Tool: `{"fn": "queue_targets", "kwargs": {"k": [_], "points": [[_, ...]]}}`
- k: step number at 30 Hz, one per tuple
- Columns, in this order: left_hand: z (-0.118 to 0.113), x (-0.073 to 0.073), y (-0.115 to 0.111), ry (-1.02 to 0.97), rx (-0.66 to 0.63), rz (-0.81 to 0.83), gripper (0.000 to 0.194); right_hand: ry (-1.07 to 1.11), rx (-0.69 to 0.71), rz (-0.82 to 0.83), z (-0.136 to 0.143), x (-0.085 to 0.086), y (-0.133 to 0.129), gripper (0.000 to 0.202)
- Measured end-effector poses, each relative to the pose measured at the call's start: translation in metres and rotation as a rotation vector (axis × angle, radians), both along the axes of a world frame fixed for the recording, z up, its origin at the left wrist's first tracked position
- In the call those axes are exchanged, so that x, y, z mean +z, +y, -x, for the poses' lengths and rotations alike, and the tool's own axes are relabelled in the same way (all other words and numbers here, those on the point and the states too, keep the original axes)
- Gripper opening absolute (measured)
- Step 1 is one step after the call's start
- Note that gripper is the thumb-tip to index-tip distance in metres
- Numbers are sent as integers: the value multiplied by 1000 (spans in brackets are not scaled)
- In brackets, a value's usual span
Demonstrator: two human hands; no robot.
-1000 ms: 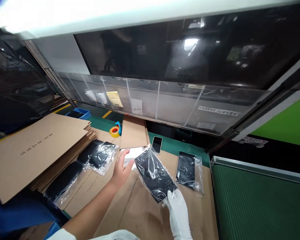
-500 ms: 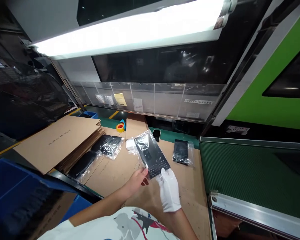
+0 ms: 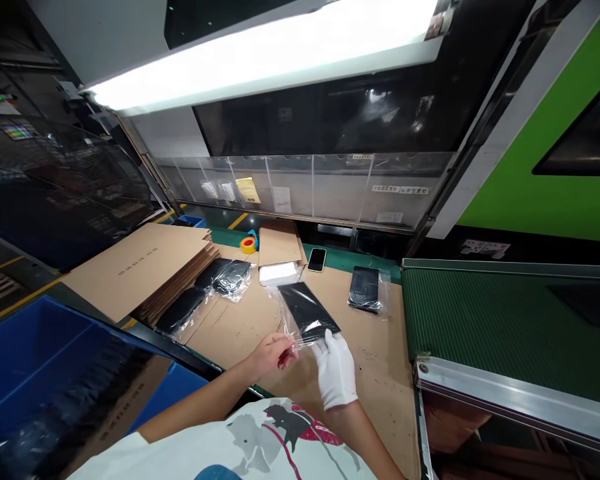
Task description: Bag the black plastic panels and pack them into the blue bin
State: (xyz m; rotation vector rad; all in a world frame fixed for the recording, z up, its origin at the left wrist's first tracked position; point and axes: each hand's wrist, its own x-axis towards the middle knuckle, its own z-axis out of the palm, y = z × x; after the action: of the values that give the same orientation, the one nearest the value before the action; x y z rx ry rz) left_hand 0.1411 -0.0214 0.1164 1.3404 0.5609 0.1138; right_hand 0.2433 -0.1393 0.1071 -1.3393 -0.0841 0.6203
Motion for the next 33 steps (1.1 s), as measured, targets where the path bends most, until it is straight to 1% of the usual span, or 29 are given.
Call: {"fn": "queue_targets", "kwargs": {"k": [2, 3, 4, 5, 7, 8, 9, 10, 11, 13, 14, 15, 16, 18, 19, 20, 22, 23, 24, 25, 27, 28, 29, 30, 31, 32, 33], "points": [[0, 8, 1, -39, 53, 54, 46, 18, 22, 16, 6, 1, 2, 41], [0, 11, 2, -55, 100, 104, 42, -22, 73, 48, 9, 2, 2, 45], [0, 15, 3, -61, 155, 179, 39, -111, 160, 88, 11, 3, 2, 47], [1, 18, 3, -50, 212, 278, 35, -249, 271, 137, 12, 5, 2, 46], [7, 25, 5, 2, 312, 529, 30, -602, 490, 260, 12, 7, -1, 28], [11, 29, 5, 29, 351, 651, 29, -766, 559, 316, 10, 8, -4, 17], [15, 32, 5, 49, 378, 745, 29, -896, 592, 357, 8, 9, -6, 14], [20, 35, 5, 55, 400, 818, 29, -984, 578, 379, 4, 10, -9, 18], [25, 39, 5, 50, 418, 874, 29, -1039, 522, 375, 0, 11, -12, 23], [34, 46, 5, 33, 431, 948, 29, -1127, 335, 330, -9, 18, -17, 24], [37, 49, 4, 27, 422, 968, 30, -1189, 240, 318, -12, 23, -17, 23], [39, 52, 3, 22, 404, 973, 30, -1267, 180, 320, -14, 29, -17, 28], [40, 56, 2, 18, 379, 959, 30, -1353, 164, 336, -16, 35, -15, 41], [38, 64, -2, 5, 311, 875, 31, -1486, 246, 398, -15, 47, -6, 73], [37, 68, -5, -9, 268, 811, 32, -1500, 318, 431, -13, 52, 0, 78], [35, 72, -7, -27, 220, 736, 32, -1467, 405, 458, -12, 56, 6, 70], [35, 81, -10, -82, 117, 557, 35, -1278, 557, 452, -10, 60, 16, 38], [37, 86, -9, -120, 79, 441, 37, -1153, 608, 408, -10, 61, 19, 30], [41, 90, -7, -165, 75, 294, 39, -1032, 626, 347, -11, 61, 21, 30], [46, 94, -3, -209, 112, 112, 40, -927, 609, 283, -12, 61, 22, 31], [59, 99, 8, -260, 269, -326, 36, -781, 504, 181, -14, 61, 22, 33], [66, 100, 15, -251, 344, -536, 33, -730, 462, 156, -15, 62, 21, 34], [72, 101, 22, -217, 387, -708, 33, -683, 435, 145, -15, 63, 20, 36], [78, 100, 28, -166, 386, -829, 36, -646, 419, 142, -15, 64, 18, 37], [82, 100, 34, -113, 344, -895, 41, -622, 413, 139, -14, 66, 17, 37], [86, 99, 40, -67, 286, -909, 46, -612, 412, 134, -13, 68, 16, 37], [88, 98, 44, -33, 233, -882, 50, -615, 414, 128, -12, 70, 15, 36]]}}
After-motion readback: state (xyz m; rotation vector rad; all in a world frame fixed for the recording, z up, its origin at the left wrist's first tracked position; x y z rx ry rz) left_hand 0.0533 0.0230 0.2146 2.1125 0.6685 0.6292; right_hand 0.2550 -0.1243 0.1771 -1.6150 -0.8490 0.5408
